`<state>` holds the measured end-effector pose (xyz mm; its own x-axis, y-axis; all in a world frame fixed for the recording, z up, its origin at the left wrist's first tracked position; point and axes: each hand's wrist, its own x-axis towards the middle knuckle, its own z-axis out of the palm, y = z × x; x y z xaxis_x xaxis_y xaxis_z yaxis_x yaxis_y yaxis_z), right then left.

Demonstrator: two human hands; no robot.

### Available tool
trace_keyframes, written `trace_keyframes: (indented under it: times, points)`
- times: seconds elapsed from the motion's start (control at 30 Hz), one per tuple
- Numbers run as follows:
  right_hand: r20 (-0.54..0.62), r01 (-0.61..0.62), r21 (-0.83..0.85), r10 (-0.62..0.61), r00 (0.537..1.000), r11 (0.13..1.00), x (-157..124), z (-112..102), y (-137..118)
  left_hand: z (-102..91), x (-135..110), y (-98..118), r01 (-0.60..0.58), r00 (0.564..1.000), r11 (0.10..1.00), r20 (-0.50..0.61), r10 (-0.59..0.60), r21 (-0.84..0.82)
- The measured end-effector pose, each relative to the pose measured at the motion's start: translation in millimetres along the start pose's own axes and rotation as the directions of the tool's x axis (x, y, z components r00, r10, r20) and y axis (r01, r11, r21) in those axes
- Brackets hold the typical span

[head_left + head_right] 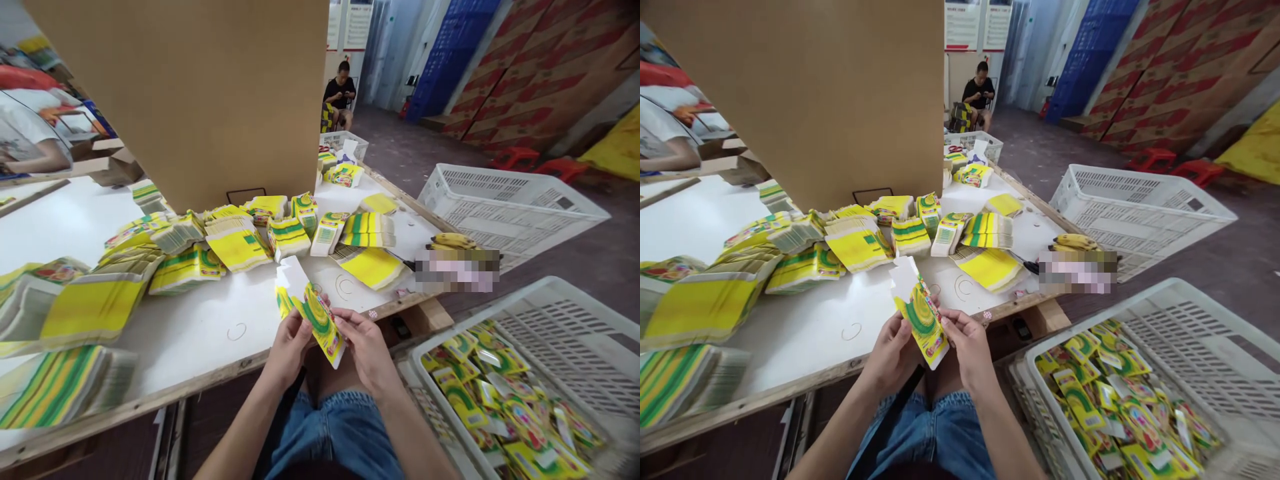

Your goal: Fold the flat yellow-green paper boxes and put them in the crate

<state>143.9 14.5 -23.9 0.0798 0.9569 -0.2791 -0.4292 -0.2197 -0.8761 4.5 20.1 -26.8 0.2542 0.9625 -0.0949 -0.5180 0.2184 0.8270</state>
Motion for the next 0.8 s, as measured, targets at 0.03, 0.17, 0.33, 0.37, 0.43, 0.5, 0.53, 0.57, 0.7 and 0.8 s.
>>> trace_keyframes:
  times: [0.03, 0.17, 0.33, 0.37, 0.43, 0.5, 0.53, 0.57, 0.7, 0.8]
  points:
    - [0.016, 0.009, -0.014, -0.009, 1.0, 1.0, -2, 1, 0, -0.6, -1, 1, 0.021, 1.0, 0.999, 0.021, -0.02, -0.039]
    - [0.086, 0.054, -0.062, -0.049, 0.995, 0.997, -6, 3, -5, 1.3, -2, 7, 0.025, 1.0, 0.998, 0.002, -0.025, -0.063]
    - [0.079, 0.115, -0.198, -0.101, 0.992, 0.973, -11, 3, -2, 7.9, 2, 7, 0.013, 0.984, 0.999, -0.18, -0.007, 0.03]
    - [0.064, 0.14, -0.216, -0.129, 0.99, 0.966, -12, 3, 0, 8.7, 3, 6, 0.013, 0.98, 0.999, -0.201, -0.003, 0.049]
    - [0.025, 0.177, -0.244, -0.176, 0.984, 0.954, -14, 4, 4, 10.0, 3, 5, 0.002, 0.975, 0.996, -0.219, 0.017, 0.085]
    - [0.001, 0.191, -0.275, -0.199, 0.98, 0.942, -15, 3, 6, 11.0, 1, 6, -0.036, 0.975, 0.99, -0.212, 0.065, 0.137]
    - [0.004, 0.201, -0.288, -0.209, 0.978, 0.936, -16, 3, 5, 11.4, -1, 8, -0.057, 0.976, 0.984, -0.199, 0.091, 0.167]
    - [0.02, 0.217, -0.296, -0.222, 0.975, 0.93, -16, 2, 4, 11.6, -3, 10, -0.072, 0.978, 0.978, -0.179, 0.107, 0.194]
    - [0.169, 0.315, -0.258, -0.278, 0.945, 0.913, -15, -3, -8, 10.0, -10, 23, -0.033, 0.999, 0.971, 0.005, 0.033, 0.235]
    - [0.299, 0.328, -0.24, -0.252, 0.921, 0.914, -11, -10, -19, 7.3, -12, 30, 0.018, 0.989, 0.974, 0.137, -0.05, 0.224]
